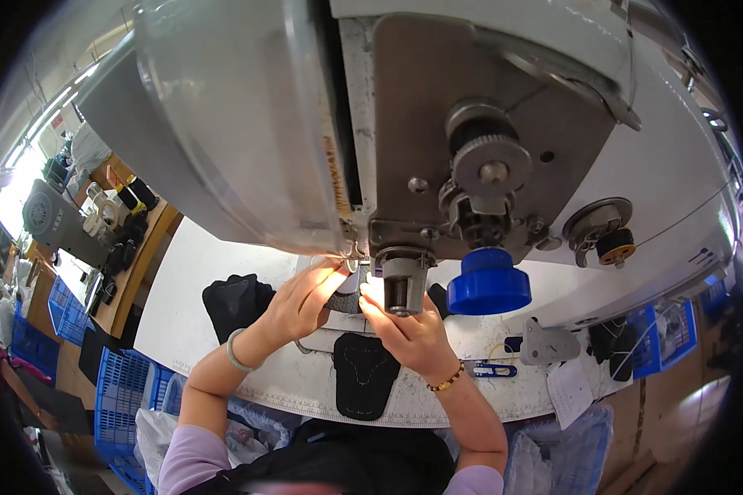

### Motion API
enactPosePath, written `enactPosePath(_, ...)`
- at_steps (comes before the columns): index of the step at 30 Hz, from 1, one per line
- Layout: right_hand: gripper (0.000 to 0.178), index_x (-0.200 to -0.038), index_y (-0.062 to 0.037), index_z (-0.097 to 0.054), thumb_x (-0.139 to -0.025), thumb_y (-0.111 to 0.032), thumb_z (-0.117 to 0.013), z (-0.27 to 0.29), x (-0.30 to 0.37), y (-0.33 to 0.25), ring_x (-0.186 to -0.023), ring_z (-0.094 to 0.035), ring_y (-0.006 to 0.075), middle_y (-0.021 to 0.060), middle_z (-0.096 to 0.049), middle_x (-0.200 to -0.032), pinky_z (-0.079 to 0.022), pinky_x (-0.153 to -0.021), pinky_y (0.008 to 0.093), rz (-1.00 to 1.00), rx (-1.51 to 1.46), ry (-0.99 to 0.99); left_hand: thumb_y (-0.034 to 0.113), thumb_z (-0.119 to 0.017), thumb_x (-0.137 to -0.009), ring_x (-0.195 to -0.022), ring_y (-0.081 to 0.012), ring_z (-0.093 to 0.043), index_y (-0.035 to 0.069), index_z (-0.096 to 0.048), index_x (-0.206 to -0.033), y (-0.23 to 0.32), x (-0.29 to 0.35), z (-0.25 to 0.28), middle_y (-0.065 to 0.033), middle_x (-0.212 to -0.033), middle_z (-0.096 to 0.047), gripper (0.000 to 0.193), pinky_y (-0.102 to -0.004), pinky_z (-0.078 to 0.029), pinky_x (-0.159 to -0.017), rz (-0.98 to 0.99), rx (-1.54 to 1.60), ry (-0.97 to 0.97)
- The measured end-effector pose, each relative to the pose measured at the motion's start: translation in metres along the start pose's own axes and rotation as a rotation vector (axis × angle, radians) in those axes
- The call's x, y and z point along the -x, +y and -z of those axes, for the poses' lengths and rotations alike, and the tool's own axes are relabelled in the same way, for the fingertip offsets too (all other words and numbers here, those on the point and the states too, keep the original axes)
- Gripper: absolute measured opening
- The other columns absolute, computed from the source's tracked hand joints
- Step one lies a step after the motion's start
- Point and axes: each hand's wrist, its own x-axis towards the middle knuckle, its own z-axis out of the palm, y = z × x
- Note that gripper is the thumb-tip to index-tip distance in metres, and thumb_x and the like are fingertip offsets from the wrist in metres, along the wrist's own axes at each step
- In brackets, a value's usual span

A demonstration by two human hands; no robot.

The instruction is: Stitching various components of a shoe upper using an industrial sewing machine.

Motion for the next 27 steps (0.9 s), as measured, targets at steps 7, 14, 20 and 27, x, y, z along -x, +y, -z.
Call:
enactPosePath(7, 0.03, -0.098, -0.0094, -0.065, -0.071, 0.002, -0.066, -0.002, -0.002, -0.001, -0.095, -0.061, 0.0197, 0.0021, -0.064, -0.105, -0.044, -0.084, 0.0365, -0.078, 0.029, -0.005, -0.004, -0.056, -0.075, -0.1, -0.0337, -0.06, -0.008, -0.053, -0.1, -0.007, 0.001, -0.006, -0.0204, -0.104, -0.057, 0.026, -0.0364, -0.052, -0.085, 0.019, -0.001, 0.028)
enactPosePath(14, 0.027, -0.097, -0.0142, -0.066, -0.072, -0.007, -0.073, -0.005, -0.002, -0.007, -0.093, -0.059, 0.0204, 0.0021, -0.063, -0.102, -0.04, -0.084, 0.0351, -0.112, 0.198, 0.014, -0.003, -0.057, -0.075, -0.094, -0.0322, -0.061, -0.007, -0.054, -0.101, -0.012, 0.005, -0.011, -0.0193, -0.101, -0.057, 0.027, -0.0346, -0.053, -0.079, 0.062, -0.042, -0.005)
enactPosePath(20, 0.027, -0.103, -0.0062, -0.063, -0.077, -0.01, -0.071, -0.005, -0.006, -0.005, -0.084, -0.058, 0.0201, 0.0065, -0.063, -0.103, -0.044, -0.076, 0.0313, -0.174, 0.148, 0.01, 0.011, -0.064, -0.077, -0.085, -0.0293, -0.061, -0.002, -0.058, -0.1, -0.033, 0.003, 0.002, -0.0175, -0.1, -0.061, 0.027, -0.0353, -0.05, -0.071, 0.067, 0.247, -0.012)
enactPosePath(27, 0.029, -0.106, -0.0056, -0.062, -0.077, -0.007, -0.069, -0.004, -0.01, -0.003, -0.084, -0.058, 0.0217, 0.0074, -0.062, -0.104, -0.044, -0.076, 0.0332, -0.146, 0.109, 0.033, 0.006, -0.062, -0.082, -0.083, -0.0243, -0.063, -0.002, -0.06, -0.101, -0.061, -0.023, -0.013, -0.0135, -0.095, -0.064, 0.021, -0.0347, -0.053, -0.073, 1.137, 0.797, -0.335)
